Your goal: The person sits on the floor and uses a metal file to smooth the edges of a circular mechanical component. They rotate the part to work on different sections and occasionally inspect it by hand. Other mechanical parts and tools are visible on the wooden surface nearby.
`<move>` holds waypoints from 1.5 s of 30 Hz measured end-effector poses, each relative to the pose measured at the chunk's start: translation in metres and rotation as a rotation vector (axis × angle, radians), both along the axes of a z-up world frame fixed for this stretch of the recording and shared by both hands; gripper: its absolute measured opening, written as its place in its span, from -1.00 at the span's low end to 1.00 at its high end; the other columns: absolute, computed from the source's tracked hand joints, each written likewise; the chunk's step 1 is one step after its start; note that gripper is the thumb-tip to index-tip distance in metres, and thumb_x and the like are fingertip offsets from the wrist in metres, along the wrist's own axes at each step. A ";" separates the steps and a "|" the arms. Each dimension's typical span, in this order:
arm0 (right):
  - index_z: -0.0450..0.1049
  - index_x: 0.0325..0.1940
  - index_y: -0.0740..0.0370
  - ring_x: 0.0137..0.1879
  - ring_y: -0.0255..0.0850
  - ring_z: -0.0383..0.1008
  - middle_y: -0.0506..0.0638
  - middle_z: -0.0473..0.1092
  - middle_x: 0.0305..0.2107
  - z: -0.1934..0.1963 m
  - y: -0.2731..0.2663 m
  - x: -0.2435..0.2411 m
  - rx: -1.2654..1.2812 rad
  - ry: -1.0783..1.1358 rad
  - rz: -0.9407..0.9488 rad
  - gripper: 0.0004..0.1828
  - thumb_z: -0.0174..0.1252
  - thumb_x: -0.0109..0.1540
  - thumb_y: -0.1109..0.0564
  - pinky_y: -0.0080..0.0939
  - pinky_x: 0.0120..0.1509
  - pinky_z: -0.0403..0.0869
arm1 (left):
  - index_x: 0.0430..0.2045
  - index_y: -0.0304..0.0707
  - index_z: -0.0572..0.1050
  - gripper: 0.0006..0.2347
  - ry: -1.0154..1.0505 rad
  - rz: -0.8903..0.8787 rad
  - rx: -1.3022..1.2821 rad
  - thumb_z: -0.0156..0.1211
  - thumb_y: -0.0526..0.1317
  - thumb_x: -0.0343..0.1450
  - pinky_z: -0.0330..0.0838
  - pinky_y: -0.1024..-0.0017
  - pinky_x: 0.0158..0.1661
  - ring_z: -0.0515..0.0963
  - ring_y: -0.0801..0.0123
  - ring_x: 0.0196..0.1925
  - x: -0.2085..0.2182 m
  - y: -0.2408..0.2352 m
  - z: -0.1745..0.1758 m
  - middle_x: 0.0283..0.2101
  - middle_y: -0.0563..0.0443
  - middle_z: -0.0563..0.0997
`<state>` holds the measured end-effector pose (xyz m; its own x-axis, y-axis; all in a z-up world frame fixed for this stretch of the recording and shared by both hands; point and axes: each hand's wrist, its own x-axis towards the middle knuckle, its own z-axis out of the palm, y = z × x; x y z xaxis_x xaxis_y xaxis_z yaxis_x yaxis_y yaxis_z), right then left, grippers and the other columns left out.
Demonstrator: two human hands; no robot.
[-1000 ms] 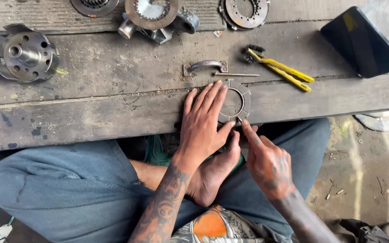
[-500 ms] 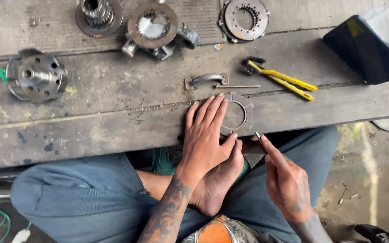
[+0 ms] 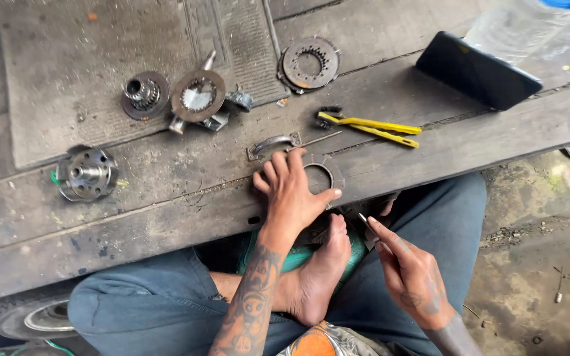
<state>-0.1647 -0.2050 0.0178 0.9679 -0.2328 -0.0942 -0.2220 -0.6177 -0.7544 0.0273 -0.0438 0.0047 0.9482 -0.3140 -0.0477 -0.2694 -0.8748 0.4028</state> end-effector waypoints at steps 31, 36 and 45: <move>0.43 -0.26 0.34 -0.57 -0.37 -0.01 -0.09 0.12 -0.62 0.141 0.087 -0.019 1.268 -0.196 -0.099 -0.81 0.24 0.20 0.16 -0.35 -0.55 -0.04 | 0.00 -0.31 0.33 -0.71 0.383 0.049 -1.936 0.15 -0.27 0.43 0.45 0.32 -0.20 0.53 0.08 -0.33 -0.203 0.121 0.180 -0.23 -0.43 0.58; 0.45 -0.37 0.34 -0.58 -0.37 0.01 -0.08 0.24 -0.54 0.174 0.090 -0.034 1.223 -0.086 0.083 -0.81 0.30 0.14 0.17 -0.34 -0.60 -0.09 | 0.21 -0.38 0.36 -0.47 0.736 -0.058 -1.475 0.20 -0.17 0.33 0.51 0.34 -0.19 0.66 0.21 -0.39 -0.203 0.151 0.213 -0.46 -0.24 0.68; 0.43 -0.39 0.36 -0.61 -0.38 -0.03 -0.07 0.18 -0.54 0.185 0.094 -0.053 1.236 -0.047 0.200 -0.79 0.29 0.14 0.16 -0.34 -0.63 -0.14 | 0.21 -0.37 0.36 -0.51 0.659 -0.178 -1.463 0.11 -0.25 0.33 0.45 0.49 -0.15 0.56 0.40 -0.34 -0.235 0.159 0.255 -0.33 -0.15 0.68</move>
<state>-0.2175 -0.1106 0.2027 0.9845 0.1376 -0.1087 -0.1629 0.4885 -0.8572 -0.2073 0.1152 0.2601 0.8335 -0.5523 0.0123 0.2287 0.3652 0.9024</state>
